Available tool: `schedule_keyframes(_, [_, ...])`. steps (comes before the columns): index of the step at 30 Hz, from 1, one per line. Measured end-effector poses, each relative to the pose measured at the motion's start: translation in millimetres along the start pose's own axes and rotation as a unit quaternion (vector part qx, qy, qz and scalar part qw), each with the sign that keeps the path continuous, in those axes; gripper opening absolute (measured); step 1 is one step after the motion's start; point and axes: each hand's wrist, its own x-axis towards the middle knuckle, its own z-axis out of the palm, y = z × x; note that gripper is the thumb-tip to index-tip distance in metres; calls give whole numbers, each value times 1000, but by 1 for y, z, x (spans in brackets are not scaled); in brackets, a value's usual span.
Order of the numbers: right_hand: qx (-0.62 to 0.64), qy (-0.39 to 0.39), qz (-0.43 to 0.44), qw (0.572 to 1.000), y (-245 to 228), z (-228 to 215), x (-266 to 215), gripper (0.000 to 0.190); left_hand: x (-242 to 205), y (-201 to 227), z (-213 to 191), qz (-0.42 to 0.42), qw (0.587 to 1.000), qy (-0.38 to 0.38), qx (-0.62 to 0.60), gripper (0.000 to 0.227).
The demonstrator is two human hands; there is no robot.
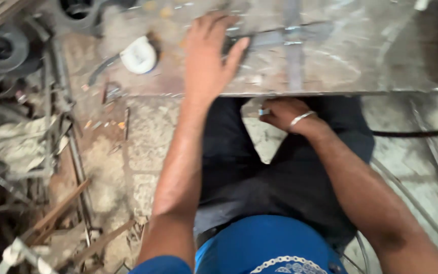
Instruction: The person sits on the floor at a metal workbench, first resting their hands between their legs, then reaches up to touch a welded cross-shaped metal piece on the bench. They pull out a tape measure and measure the length of the metal piece, holding the tape across it with both hands.
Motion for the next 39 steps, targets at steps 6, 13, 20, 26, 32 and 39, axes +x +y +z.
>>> schedule_keyframes(6, [-23, -12, 35, 999, 4, -6, 5, 42, -22, -2, -35, -74, 987, 96, 109, 52])
schedule_keyframes(13, [5, 50, -25, 998, 11, 14, -4, 42, -60, -70, -91, -100, 956, 30, 273, 76])
schedule_keyframes(20, [53, -33, -44, 997, -71, -37, -54, 39, -71, 9, -86, -69, 982, -22, 174, 56])
schedule_keyframes(26, [652, 131, 8, 747, -118, -86, -109, 31, -66, 98, -61, -26, 977, -162, -138, 57])
schedule_keyframes(32, [672, 149, 13, 726, -94, -84, -120, 17, -45, 102, -56, -40, 930, -287, -226, 83])
schedule_keyframes(39, [419, 422, 144, 791, -25, -138, -104, 14, -50, 5, -97, -6, 967, -216, 131, 28])
